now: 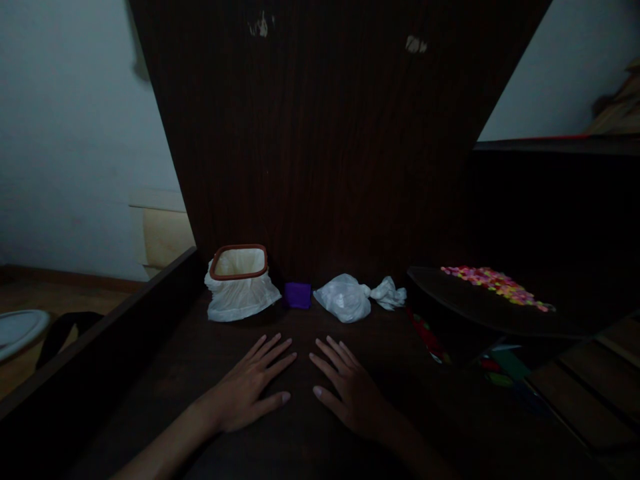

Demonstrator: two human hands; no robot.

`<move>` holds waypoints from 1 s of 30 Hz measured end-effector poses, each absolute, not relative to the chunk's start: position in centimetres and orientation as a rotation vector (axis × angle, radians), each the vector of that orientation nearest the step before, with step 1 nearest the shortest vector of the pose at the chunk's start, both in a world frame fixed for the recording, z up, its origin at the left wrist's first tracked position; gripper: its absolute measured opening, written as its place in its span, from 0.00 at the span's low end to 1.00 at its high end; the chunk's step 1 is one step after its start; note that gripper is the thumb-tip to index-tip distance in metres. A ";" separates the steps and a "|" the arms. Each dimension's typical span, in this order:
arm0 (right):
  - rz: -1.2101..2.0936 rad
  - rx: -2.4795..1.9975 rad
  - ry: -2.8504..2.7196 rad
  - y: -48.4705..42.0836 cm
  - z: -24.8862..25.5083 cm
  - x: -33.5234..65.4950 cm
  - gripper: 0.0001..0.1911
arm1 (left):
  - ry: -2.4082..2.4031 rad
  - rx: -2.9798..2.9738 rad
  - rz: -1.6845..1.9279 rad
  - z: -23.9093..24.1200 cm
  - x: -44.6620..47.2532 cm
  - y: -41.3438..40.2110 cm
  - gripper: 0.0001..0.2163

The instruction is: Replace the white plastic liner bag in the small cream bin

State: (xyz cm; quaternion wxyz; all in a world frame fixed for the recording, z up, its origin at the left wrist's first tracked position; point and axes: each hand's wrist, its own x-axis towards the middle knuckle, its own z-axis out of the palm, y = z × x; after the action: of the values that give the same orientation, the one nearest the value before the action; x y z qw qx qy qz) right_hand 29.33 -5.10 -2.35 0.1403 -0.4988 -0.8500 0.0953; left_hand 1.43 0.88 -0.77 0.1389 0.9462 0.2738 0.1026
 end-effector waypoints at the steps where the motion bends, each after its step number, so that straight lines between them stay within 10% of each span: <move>1: 0.277 -1.440 -2.458 -5.1 -2.4 29.4 0.29 | 0.792 2.733 0.291 -0.7 1.4 0.9 0.30; 30: 0.258 -1.422 -2.471 -5.2 -2.2 29.2 0.29 | 0.809 2.710 0.262 -0.7 1.5 0.8 0.31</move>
State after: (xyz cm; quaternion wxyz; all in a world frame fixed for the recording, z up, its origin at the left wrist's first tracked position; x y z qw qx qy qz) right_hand 29.24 -5.19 -2.25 0.1391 -0.4920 -0.8548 0.0891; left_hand 1.48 0.84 -0.70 0.1498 0.9433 0.2817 0.0911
